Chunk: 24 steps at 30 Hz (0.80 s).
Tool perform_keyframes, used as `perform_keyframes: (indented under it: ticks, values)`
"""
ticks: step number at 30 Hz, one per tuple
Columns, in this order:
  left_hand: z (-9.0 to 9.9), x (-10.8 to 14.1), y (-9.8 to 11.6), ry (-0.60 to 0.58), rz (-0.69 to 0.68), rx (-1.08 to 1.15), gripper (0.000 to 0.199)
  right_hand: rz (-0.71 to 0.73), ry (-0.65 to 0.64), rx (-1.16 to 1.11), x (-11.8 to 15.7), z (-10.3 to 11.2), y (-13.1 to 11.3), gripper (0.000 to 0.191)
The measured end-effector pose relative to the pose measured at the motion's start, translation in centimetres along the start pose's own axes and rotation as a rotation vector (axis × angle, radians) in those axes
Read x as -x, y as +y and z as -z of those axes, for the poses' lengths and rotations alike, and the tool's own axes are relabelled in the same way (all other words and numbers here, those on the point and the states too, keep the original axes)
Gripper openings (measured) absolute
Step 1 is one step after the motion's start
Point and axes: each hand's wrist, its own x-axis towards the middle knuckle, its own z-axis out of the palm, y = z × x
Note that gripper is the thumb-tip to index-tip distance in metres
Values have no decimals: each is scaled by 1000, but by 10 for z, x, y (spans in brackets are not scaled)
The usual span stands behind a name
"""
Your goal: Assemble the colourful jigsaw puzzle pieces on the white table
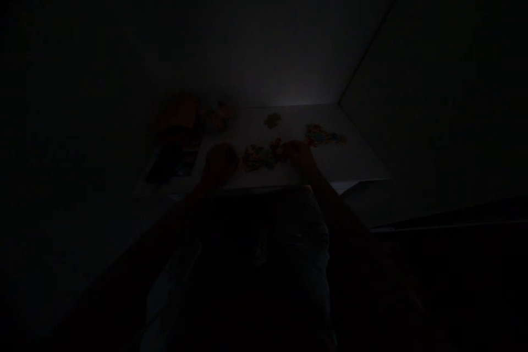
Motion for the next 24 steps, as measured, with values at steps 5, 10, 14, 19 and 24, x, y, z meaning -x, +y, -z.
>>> perform_keyframes:
  ticks: [5,10,14,19,24]
  values:
    - [-1,0,-2,5,-34,-28,54,-3,40,95,2,-7,8,34]
    - [-1,2,-7,-7,-69,-34,54,17,77,135,5,-10,10,37]
    - [1,2,-8,-20,-74,-45,55,41,82,111,7,-11,10,31]
    - [3,3,-4,-25,-38,-57,63,32,92,45,10,-10,9,19]
    - [-1,5,-5,-15,-41,-54,70,44,83,68,12,-10,6,18]
